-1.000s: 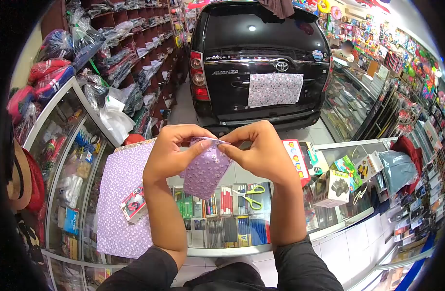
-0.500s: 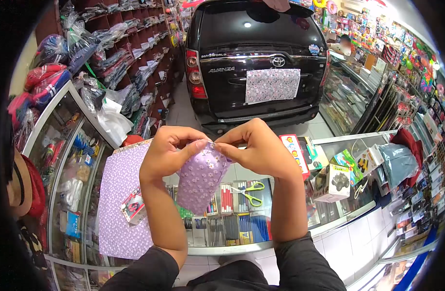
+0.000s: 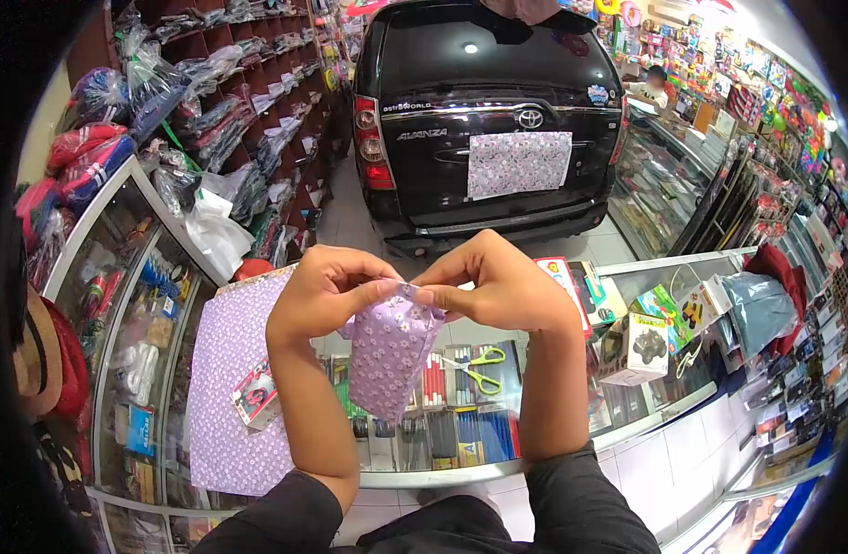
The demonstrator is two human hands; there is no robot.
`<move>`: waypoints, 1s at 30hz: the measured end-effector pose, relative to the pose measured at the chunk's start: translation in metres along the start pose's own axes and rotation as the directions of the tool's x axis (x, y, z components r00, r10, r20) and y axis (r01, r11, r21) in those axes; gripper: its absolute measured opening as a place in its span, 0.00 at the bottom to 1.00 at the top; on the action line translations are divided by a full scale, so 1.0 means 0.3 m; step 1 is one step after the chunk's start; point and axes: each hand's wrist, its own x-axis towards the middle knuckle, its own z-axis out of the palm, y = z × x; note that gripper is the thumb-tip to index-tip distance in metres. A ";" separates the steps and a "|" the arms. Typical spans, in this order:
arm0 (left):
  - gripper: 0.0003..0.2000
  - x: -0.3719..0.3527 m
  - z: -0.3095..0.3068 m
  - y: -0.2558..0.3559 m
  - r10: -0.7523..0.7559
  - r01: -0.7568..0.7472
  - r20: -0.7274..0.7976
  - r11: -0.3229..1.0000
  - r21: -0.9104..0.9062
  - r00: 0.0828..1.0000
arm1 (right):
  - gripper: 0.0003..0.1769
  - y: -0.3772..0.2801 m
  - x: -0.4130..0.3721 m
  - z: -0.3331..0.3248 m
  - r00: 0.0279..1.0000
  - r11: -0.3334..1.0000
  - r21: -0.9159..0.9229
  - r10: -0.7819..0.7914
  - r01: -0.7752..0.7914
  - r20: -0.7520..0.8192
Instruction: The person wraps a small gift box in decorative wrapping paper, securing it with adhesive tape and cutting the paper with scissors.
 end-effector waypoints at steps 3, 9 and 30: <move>0.09 0.013 0.022 0.002 0.020 -0.026 -0.105 0.998 -0.056 0.994 | 0.14 -0.015 0.001 0.005 0.997 0.985 -0.157 -0.072 0.074 0.018; 0.18 0.038 0.030 -0.017 0.199 -0.248 -0.195 0.930 -0.273 0.960 | 0.15 -0.017 0.007 0.026 0.968 0.997 -0.028 -0.081 0.076 -0.236; 0.26 0.056 0.074 0.010 0.215 -0.289 -0.333 0.938 -0.189 0.918 | 0.11 -0.020 0.031 0.066 0.723 0.933 -0.107 -0.337 0.345 -0.603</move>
